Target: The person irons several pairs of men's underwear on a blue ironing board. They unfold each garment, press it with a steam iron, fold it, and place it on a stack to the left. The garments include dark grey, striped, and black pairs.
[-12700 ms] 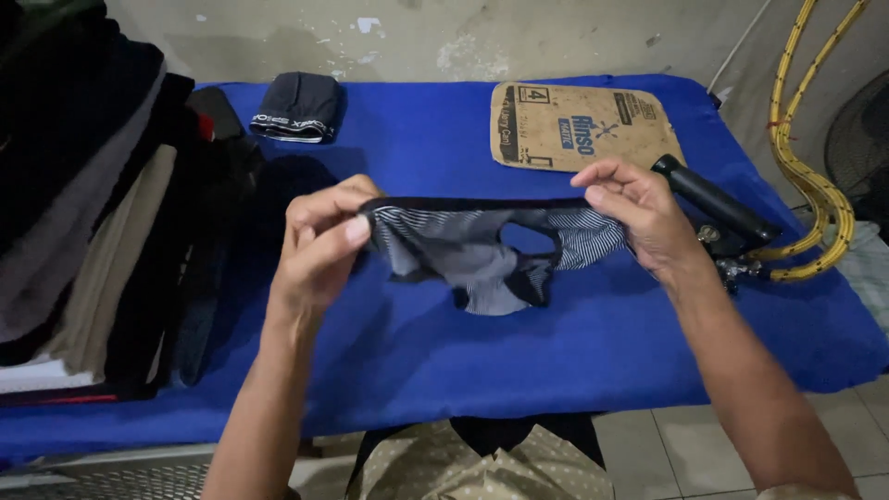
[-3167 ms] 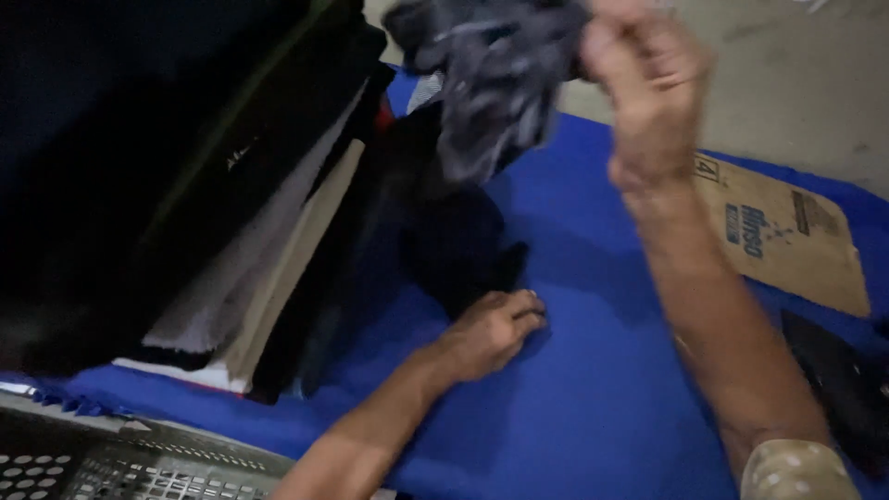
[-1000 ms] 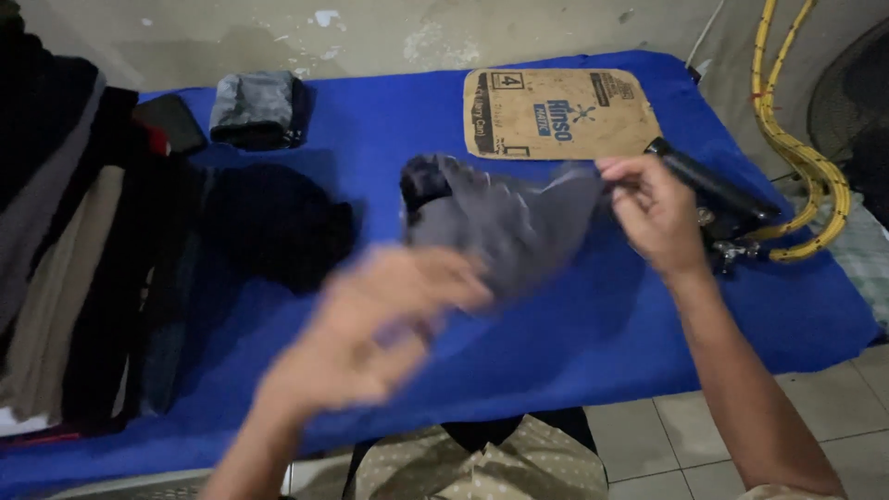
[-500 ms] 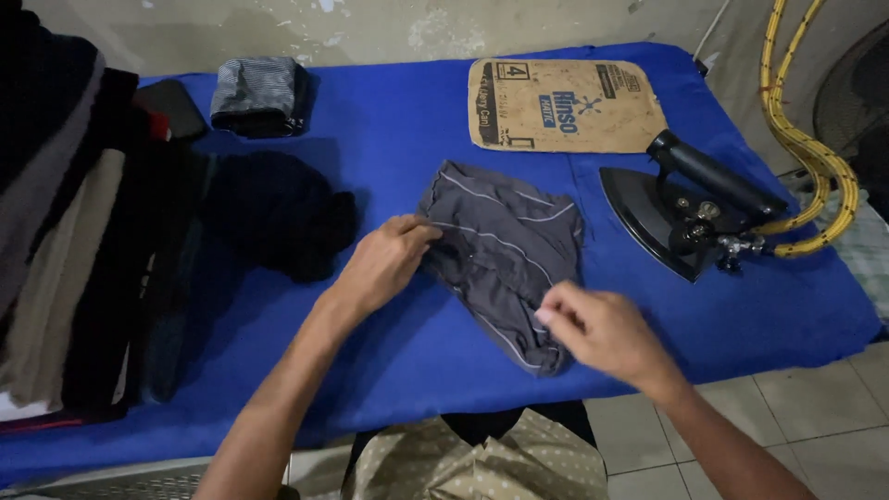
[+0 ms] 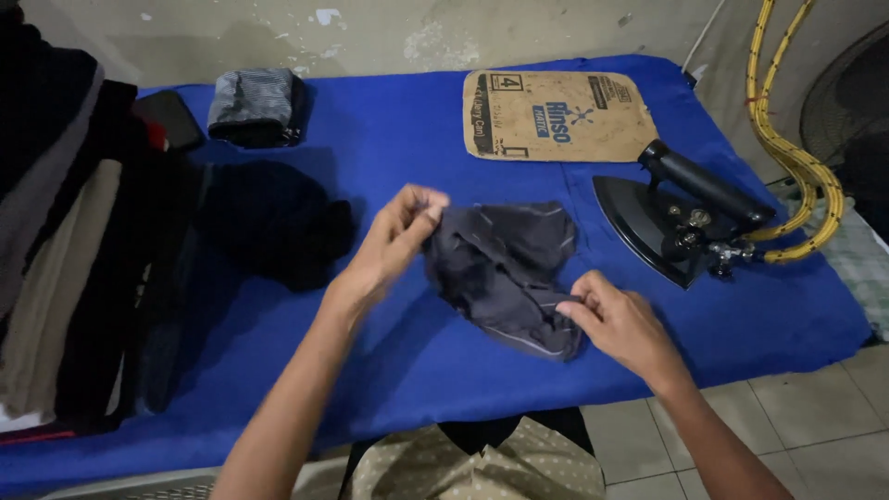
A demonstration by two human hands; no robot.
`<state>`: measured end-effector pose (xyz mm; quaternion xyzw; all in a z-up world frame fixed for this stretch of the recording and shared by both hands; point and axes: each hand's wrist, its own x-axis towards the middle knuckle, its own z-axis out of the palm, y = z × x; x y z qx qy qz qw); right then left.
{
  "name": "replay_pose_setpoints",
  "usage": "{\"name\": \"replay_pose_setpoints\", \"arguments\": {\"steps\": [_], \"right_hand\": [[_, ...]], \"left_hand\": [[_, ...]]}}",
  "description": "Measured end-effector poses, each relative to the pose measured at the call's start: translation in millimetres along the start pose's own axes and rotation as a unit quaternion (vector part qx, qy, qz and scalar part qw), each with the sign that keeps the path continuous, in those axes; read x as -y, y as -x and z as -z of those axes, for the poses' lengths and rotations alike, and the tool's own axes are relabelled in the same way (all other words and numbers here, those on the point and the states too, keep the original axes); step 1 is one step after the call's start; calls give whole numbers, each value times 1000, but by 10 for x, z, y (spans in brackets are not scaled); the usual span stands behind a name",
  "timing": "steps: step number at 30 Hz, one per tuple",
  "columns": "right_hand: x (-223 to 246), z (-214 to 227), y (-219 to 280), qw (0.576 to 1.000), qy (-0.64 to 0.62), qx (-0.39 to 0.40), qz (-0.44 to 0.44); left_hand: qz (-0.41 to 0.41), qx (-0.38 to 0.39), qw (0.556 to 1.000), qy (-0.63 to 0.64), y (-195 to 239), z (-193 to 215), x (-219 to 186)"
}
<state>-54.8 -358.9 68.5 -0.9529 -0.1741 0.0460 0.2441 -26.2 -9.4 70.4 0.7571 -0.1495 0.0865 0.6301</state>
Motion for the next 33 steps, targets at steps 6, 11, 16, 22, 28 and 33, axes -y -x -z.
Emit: {"name": "replay_pose_setpoints", "arguments": {"steps": [6,11,16,22,28,33], "right_hand": [[130,-57,-92,998,47,-12,-36],[523,144,-69,994,71,73,-47],[420,-134,-136,999,-9,48,1],[39,-651,-324,822,-563,-7,89],[288,-547,-206,833,-428,155,314],[715,-131,-142,825,136,295,462]], "left_hand": [[-37,-22,961,274,71,-312,-825],[-99,-15,955,281,23,-482,-933],[-130,-5,944,305,-11,-617,-1254],[-116,27,946,303,92,-564,-1506],[-19,-36,971,236,-85,-274,-823],[-26,42,966,252,-37,38,-944]]}}
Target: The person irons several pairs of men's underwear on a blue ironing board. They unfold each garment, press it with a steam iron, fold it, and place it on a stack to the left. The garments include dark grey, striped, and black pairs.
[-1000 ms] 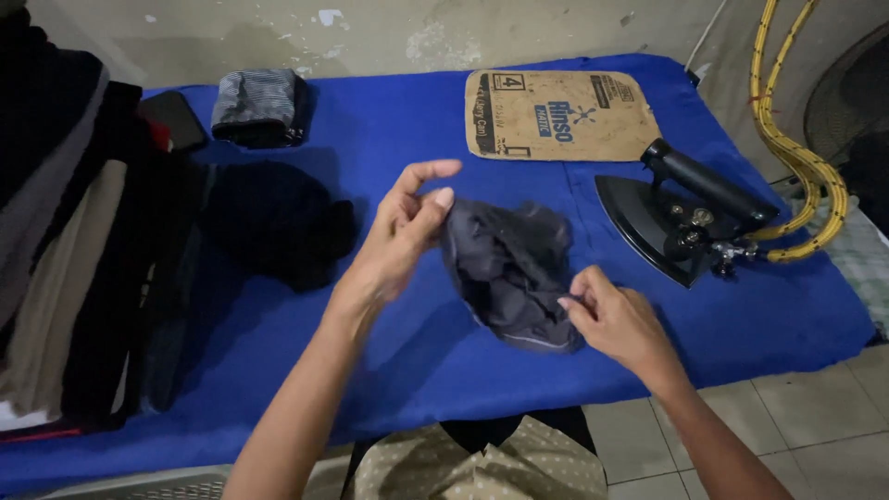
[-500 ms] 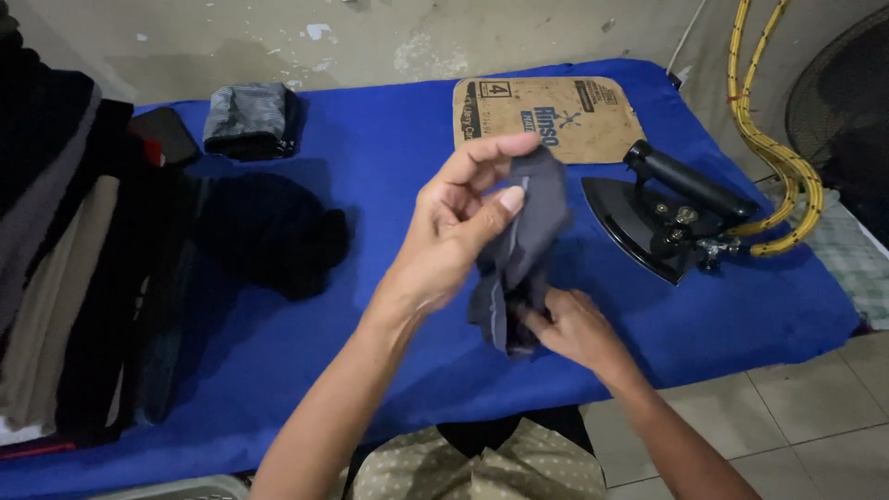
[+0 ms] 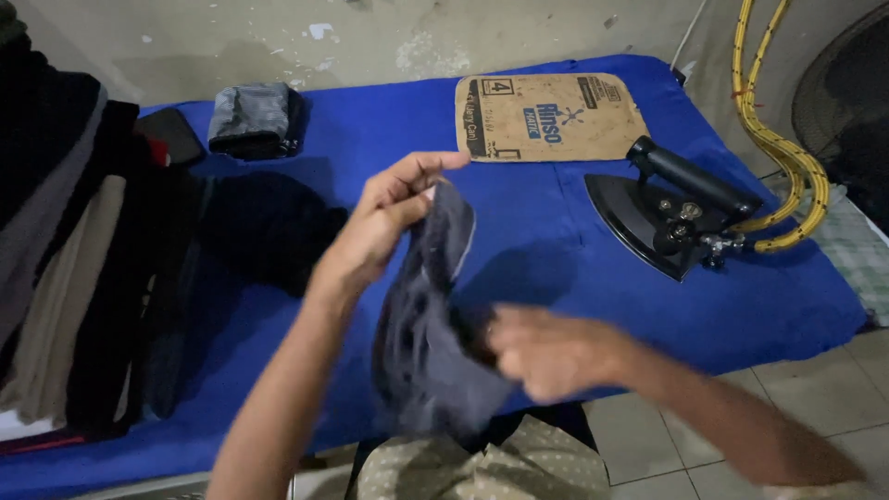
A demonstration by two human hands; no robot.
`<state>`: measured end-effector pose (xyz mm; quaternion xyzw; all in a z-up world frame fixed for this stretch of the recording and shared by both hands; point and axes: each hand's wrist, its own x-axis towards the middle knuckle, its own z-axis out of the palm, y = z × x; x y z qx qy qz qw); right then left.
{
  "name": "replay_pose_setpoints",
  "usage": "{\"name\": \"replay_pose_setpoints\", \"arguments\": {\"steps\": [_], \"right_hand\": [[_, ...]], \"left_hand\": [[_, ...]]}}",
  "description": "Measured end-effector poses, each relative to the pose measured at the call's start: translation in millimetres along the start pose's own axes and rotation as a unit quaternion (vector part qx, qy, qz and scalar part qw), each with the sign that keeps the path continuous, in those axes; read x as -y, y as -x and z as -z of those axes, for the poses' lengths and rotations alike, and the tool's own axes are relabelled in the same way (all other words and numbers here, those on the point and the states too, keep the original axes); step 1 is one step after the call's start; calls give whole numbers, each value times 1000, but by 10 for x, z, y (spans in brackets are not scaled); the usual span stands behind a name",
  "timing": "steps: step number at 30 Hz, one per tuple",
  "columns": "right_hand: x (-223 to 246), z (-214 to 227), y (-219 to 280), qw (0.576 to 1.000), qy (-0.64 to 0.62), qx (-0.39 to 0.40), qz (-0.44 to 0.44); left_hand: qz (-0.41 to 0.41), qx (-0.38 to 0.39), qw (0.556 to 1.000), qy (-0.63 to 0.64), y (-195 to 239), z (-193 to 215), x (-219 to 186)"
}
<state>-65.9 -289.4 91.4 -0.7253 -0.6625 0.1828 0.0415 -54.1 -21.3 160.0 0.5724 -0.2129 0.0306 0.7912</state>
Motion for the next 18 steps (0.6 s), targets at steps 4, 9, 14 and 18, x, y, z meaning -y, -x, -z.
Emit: {"name": "replay_pose_setpoints", "arguments": {"steps": [4,9,14,18], "right_hand": [[-262,670,97,967,248,-8,-50],[-451,1356,332,917,240,86,-307],[-15,2172,465,795,12,-119,-594],[-833,1942,1041,608,654,-348,-284]], "left_hand": [[32,79,955,-284,173,84,-632],[-2,159,686,-710,323,338,-588],[-135,110,531,-829,309,677,-546],[-348,-55,347,-869,245,641,-1098]]}}
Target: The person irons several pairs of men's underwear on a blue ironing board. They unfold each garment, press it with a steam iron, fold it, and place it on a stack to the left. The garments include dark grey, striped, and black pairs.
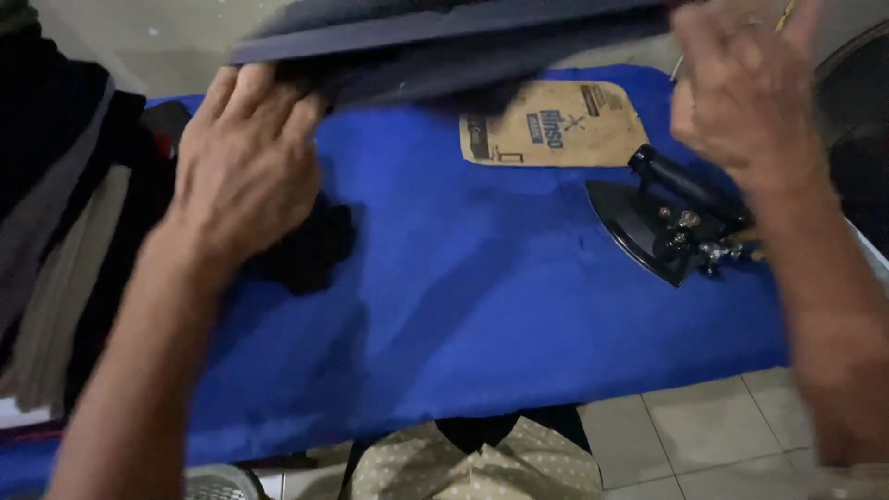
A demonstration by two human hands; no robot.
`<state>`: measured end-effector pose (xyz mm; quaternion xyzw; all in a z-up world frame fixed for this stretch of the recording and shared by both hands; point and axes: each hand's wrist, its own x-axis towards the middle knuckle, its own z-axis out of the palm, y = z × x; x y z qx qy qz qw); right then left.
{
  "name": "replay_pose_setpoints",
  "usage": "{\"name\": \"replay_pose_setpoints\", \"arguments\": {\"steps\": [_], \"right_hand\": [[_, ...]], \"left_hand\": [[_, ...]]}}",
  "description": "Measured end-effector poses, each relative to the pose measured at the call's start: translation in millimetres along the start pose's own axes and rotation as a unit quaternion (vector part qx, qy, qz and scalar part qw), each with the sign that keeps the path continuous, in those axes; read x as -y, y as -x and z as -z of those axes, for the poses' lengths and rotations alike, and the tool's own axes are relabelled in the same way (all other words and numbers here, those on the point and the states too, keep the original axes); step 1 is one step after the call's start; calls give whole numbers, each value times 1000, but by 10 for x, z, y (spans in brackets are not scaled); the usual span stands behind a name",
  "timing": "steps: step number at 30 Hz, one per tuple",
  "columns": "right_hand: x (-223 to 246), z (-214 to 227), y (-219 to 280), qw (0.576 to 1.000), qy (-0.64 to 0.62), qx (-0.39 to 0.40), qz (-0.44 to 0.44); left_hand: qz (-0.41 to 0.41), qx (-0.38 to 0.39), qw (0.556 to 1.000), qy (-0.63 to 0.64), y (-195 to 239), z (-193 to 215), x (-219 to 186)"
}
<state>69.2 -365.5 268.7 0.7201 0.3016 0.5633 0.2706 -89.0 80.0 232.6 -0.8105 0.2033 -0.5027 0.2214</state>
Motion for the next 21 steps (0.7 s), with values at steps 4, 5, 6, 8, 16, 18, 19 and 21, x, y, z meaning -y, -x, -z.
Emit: {"name": "replay_pose_setpoints", "arguments": {"steps": [4,5,6,8,16,18,19,21], "right_hand": [[100,124,-104,799,-277,525,-92],[131,78,-10,789,-334,505,-104],[116,48,19,790,-334,504,-102],[126,2,152,814,-348,460,-74],[-56,364,82,746,-649,147,-14],[-63,371,85,785,-602,141,-33],[-53,381,75,751,-629,191,-60],[17,398,75,714,-653,239,-86]], "left_hand": [[60,246,909,330,349,-187,65],[93,240,897,360,445,-187,23],[95,240,897,359,434,-166,39],[131,206,854,459,431,-124,39],[129,103,851,499,105,385,177],[117,77,873,467,148,353,187],[163,92,862,470,159,329,169],[207,106,850,472,151,307,111]]}}
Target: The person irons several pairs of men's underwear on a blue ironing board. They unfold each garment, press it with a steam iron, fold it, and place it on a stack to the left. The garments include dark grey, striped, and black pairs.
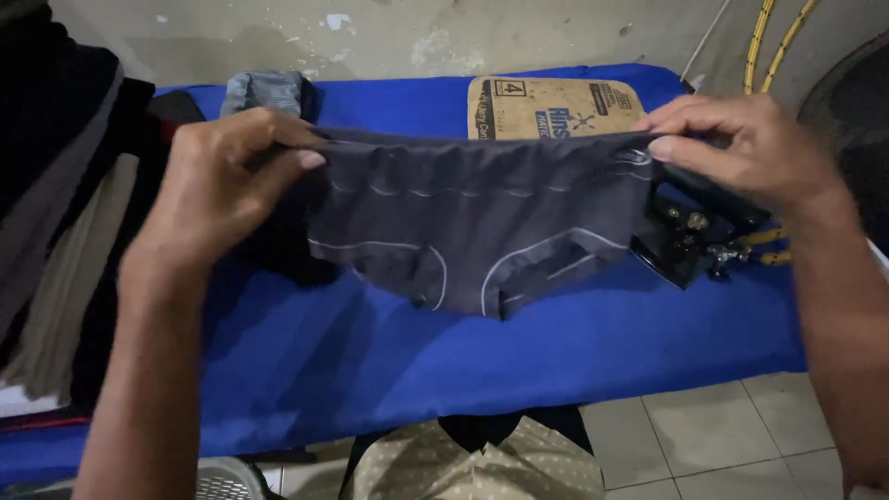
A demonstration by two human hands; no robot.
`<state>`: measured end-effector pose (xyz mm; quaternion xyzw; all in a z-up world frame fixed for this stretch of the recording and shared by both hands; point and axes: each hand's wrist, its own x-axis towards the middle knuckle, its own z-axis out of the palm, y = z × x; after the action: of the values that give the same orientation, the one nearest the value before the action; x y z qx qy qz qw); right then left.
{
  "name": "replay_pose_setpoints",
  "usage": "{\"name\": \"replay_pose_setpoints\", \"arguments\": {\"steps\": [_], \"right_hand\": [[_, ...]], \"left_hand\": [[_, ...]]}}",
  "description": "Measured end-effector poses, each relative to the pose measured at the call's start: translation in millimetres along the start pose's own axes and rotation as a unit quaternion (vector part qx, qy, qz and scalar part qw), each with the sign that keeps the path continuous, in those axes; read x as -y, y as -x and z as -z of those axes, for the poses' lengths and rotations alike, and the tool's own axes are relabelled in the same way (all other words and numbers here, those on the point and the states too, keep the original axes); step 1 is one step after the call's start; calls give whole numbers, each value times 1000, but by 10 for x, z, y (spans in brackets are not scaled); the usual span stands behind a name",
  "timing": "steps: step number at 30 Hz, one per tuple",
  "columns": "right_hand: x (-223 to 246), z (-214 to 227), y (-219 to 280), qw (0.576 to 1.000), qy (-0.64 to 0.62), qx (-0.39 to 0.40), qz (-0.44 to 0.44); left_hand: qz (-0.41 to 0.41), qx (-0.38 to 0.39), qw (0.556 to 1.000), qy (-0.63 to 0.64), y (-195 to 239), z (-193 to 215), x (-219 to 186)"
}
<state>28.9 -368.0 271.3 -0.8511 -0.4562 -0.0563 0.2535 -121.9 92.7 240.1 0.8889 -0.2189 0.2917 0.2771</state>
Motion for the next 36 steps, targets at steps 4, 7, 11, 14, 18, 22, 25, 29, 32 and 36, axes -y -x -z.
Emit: {"name": "replay_pose_setpoints", "arguments": {"steps": [4,7,11,14,18,22,25,29,32,36], "right_hand": [[45,-128,-73,992,-49,-108,-35],[-68,-204,-282,989,-13,-138,-57],[-641,-257,-619,962,112,-248,19],[-637,-141,-602,935,148,-304,112],[-457,-275,-142,917,237,-277,159],[-429,-922,442,920,303,-173,178],[-592,-1514,884,919,298,-154,205],[-355,-1685,1239,968,165,-54,183],[-319,-1636,1312,982,130,37,133],[-387,-1057,993,995,103,-14,1]], "left_hand": [[10,-40,996,78,-75,-119,-10],[33,-63,994,77,-226,-334,346],[18,-119,993,1,-508,-540,613],[-38,-164,986,15,-545,-496,475],[-63,-132,987,-65,-112,-526,352],[-85,-40,991,-92,672,-970,519],[-69,20,986,-151,1218,-1285,505],[-56,90,986,-132,1607,-1274,147],[-26,128,983,-128,1847,-1349,114],[13,131,988,-86,1917,-1381,101]]}}
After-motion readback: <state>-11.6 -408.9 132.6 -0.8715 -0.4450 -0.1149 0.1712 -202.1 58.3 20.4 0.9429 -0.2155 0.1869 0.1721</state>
